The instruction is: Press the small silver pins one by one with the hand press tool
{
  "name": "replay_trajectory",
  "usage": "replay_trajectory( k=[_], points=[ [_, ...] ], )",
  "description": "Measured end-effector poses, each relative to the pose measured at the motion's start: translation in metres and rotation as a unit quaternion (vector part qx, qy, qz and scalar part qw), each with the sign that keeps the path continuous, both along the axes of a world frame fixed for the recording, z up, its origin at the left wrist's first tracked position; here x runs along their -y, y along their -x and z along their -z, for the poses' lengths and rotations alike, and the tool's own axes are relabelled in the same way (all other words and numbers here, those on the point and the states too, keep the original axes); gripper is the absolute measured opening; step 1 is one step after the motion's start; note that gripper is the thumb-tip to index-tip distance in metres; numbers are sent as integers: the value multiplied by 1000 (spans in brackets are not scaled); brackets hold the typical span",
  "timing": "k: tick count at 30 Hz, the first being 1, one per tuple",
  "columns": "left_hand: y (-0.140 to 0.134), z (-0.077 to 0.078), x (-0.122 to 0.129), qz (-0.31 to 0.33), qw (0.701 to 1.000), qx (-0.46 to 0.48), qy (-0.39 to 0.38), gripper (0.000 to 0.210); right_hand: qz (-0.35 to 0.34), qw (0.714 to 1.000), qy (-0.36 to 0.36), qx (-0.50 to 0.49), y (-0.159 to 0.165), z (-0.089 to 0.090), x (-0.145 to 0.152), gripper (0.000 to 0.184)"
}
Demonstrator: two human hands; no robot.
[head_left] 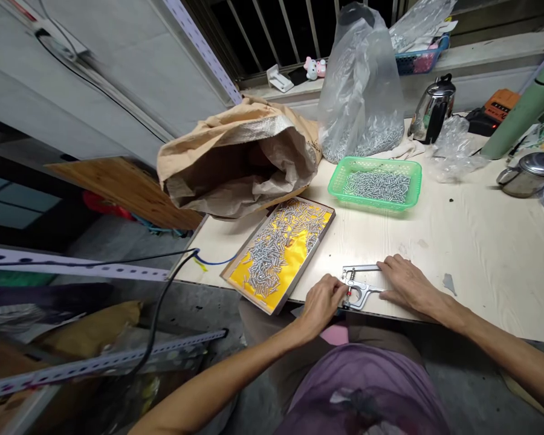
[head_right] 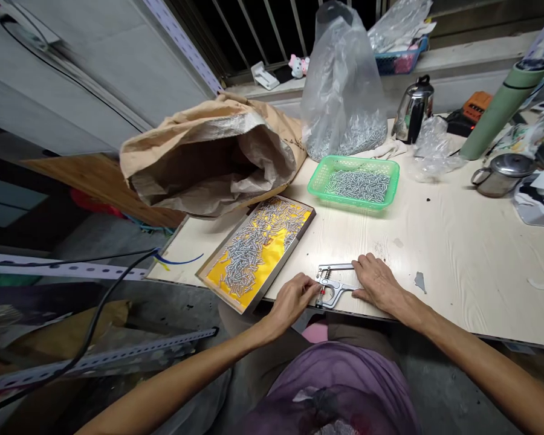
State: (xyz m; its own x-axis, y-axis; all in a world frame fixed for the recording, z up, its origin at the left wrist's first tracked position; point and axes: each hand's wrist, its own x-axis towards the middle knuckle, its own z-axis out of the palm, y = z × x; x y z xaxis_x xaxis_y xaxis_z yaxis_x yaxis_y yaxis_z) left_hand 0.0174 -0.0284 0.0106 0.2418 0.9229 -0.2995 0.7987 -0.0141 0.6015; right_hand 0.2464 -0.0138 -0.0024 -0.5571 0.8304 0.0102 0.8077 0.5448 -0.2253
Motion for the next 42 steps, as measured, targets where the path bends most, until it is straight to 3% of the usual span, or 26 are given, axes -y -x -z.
replay_trajectory(
  k=[2, 5, 7, 12, 16, 22, 26, 30, 34, 38, 42],
  points=[
    [-8, -1, -2, 80, 991, -16, -109, 16, -3, 1000, -9, -16, 1, 1, 3, 43],
    [-28, 3, -12, 219, 958, -25, -183, 30, 1, 1000, -18, -21, 2, 3, 6, 40],
    [-40, 9, -22, 277, 941, -35, -193, 47, 7, 1000, -21, -11, 1, 5, 8, 43],
    [-52, 14, -38, 344, 921, -73, -169, 71, 35, 999, -38, 1, -10, 9, 16, 66],
    [-57, 4, -40, 380, 903, -120, -158, 58, 50, 998, -37, 20, -14, 7, 20, 52],
    [-64, -1, -38, 393, 895, -153, -144, 20, 51, 998, -23, 27, -7, 3, 20, 9],
    [-66, 2, -39, 378, 904, -153, -132, 14, 53, 998, -18, 4, -5, 4, 22, 18],
    [-64, 7, -35, 344, 914, -146, -156, 19, 63, 997, -35, -13, -10, -2, 20, 4],
    [-57, 27, -9, 286, 923, -96, -240, 37, 30, 997, 21, -68, -27, -11, 10, 27],
    [-58, 48, 24, 305, 910, -24, -280, 39, 47, 995, 15, -84, -35, -5, -6, 20],
    [-64, 48, 39, 287, 924, 30, -253, 44, 76, 996, -12, -47, -27, 0, -30, 15]
  ],
)
